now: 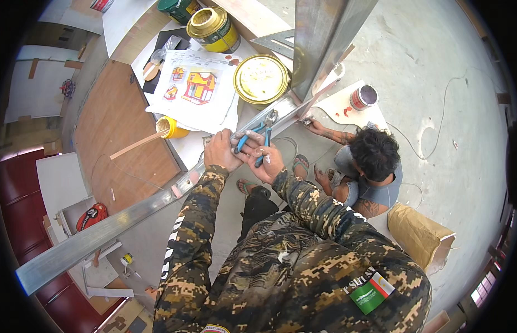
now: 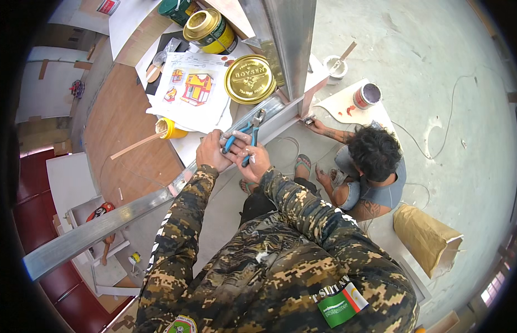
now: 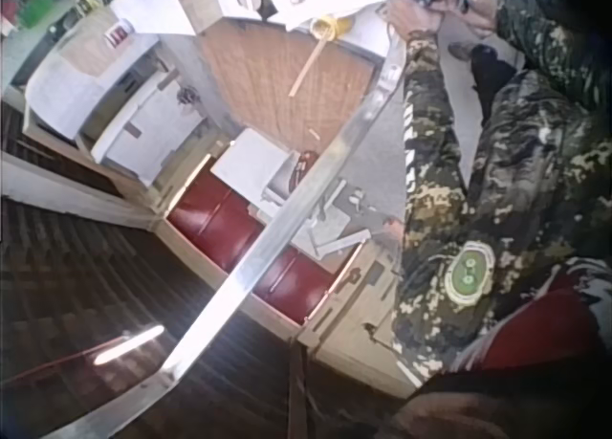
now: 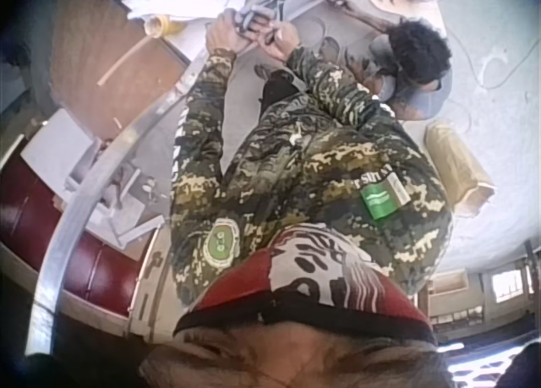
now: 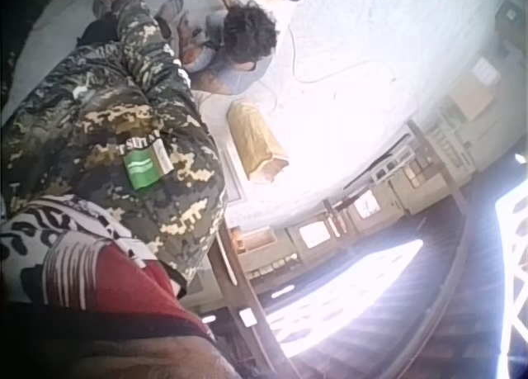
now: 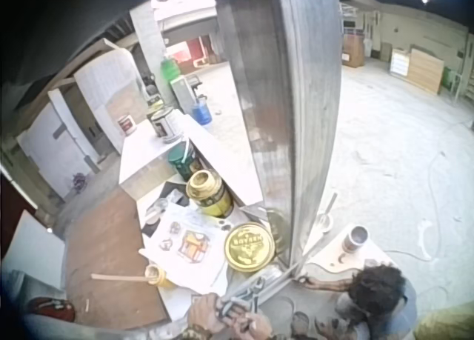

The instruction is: Use pliers to bend and secure metal components on a wooden frame.

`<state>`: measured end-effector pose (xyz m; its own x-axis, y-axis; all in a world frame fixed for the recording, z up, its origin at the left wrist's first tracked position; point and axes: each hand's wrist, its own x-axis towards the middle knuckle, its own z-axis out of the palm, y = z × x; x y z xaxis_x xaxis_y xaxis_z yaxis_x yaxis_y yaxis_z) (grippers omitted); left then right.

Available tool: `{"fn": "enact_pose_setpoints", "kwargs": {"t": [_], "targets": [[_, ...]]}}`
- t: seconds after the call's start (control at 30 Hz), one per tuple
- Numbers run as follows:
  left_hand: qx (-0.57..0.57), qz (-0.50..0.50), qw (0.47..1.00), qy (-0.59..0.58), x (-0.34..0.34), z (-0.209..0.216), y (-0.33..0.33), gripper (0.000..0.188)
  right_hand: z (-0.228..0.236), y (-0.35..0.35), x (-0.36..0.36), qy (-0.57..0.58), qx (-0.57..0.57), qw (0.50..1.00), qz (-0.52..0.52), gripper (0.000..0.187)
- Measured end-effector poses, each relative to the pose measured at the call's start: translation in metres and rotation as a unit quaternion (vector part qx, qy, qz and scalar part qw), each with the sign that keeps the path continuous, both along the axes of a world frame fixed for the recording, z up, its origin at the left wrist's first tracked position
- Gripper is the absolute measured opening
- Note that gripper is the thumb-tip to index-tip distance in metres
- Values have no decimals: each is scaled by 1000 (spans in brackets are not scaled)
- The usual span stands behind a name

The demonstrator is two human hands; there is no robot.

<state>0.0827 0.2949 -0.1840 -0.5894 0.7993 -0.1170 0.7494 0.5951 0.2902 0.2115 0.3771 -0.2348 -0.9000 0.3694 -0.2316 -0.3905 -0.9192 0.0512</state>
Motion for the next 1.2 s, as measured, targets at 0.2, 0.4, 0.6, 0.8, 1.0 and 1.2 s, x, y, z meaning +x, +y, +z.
{"fn": "enact_pose_setpoints", "kwargs": {"t": [0.2, 0.4, 0.6, 0.8, 1.0, 1.2], "targets": [[-7, -3, 1000, 5, -1, 1, 1, 54, -1, 1, 0, 8, 6, 1000, 0, 55], [-12, -2, 1000, 5, 0, 2, 1, 54, 3, 0, 0, -4, -3, 1000, -10, 51], [-7, -12, 1000, 6, 0, 3, 0, 57, 17, 2, 0, -78, -21, 997, -5, 33], [-21, 1, 999, 26, 2, 2, 3, 54, 8, 28, 30, -121, 15, 986, 115, 26], [-32, -2, 999, 23, -1, 4, 6, 60, -19, 182, 82, -36, 109, 897, 427, 24], [-25, 9, 999, 17, 2, 2, 1, 59, -12, 111, 84, -35, 125, 931, 342, 38]]}}
